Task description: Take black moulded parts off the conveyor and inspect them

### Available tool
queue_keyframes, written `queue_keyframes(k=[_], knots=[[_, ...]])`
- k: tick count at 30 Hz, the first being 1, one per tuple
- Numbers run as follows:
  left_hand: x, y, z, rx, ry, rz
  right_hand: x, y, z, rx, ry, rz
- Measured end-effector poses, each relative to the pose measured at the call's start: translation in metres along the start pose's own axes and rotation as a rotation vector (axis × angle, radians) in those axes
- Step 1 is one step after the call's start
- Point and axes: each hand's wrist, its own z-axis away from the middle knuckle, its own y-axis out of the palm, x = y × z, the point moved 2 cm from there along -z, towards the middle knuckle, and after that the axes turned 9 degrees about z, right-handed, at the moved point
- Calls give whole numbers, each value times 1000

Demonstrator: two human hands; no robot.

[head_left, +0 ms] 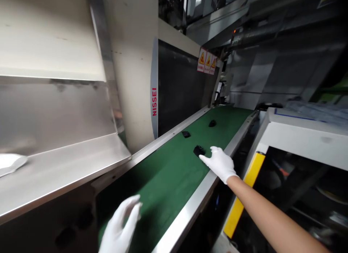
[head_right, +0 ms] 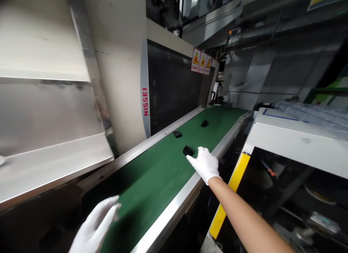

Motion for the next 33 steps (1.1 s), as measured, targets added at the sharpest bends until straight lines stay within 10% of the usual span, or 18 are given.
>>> queue_keyframes(k=[7, 14, 23, 33], knots=[[-72, 194, -167, 259, 424, -388, -7, 20, -64, 170, -133, -68], [-88, 289, -284, 248, 384, -544, -1, 31, -89, 259, -218, -138], [-76, 323, -331, 322, 393, -636, 7, 28, -94, 297, -279, -173], [-54, 265, -279, 204, 324, -579, 11, 30, -83, 297, -550, -127]])
